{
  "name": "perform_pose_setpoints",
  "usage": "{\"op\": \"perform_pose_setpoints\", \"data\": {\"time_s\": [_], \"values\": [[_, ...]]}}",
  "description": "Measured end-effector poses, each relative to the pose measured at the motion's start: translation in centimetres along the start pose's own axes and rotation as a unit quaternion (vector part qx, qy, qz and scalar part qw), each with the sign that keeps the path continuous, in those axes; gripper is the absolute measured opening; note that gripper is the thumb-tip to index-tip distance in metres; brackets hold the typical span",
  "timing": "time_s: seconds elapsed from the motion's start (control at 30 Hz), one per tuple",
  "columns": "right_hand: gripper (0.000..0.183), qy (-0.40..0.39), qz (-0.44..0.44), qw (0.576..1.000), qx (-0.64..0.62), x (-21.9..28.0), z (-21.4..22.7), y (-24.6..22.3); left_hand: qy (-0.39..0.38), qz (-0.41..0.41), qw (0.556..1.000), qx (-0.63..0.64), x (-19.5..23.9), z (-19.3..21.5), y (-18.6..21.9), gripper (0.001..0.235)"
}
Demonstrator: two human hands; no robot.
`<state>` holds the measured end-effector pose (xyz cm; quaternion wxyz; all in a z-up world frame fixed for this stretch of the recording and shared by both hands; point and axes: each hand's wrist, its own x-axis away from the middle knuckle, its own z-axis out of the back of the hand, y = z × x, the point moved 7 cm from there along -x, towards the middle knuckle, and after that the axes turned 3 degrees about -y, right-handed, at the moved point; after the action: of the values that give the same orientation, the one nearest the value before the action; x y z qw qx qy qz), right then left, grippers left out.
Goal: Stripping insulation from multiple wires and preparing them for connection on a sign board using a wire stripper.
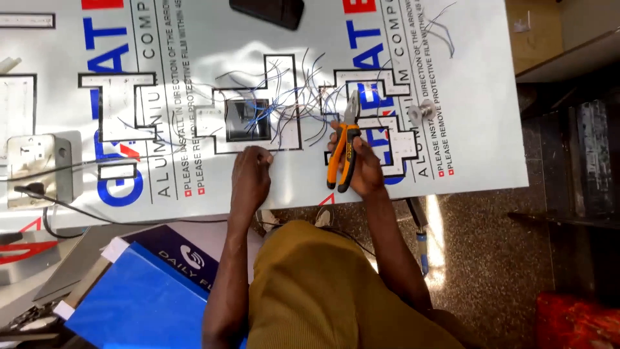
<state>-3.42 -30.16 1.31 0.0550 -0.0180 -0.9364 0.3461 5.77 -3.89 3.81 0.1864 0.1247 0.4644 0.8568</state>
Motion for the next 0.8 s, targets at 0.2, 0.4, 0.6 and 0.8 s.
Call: {"op": "perform_pose_setpoints", "data": {"time_s": [0.2, 0.4, 0.6, 0.8], "values": [[0.052, -0.017, -0.028, 0.996, -0.085, -1.7, -0.1, 1.9, -0.25, 0.044, 0.967, 0.016, -0.1, -3.3, 2.9, 0.022], [0.08, -0.055, -0.002, 0.997, -0.063, -2.0, -0.8, 0.2, -0.234, 0.024, 0.944, 0.232, -1.3, -4.3, 4.0, 0.021], [0.062, 0.013, -0.002, 1.0, 0.008, -0.2, -1.7, -0.9, -0.117, 0.033, 0.893, 0.433, -2.7, -5.1, 3.9, 0.011], [0.061, 0.028, -0.022, 0.988, 0.15, 1.2, -3.6, -0.4, -0.035, -0.015, 0.847, 0.53, -4.0, -5.1, 7.2, 0.016]]}}
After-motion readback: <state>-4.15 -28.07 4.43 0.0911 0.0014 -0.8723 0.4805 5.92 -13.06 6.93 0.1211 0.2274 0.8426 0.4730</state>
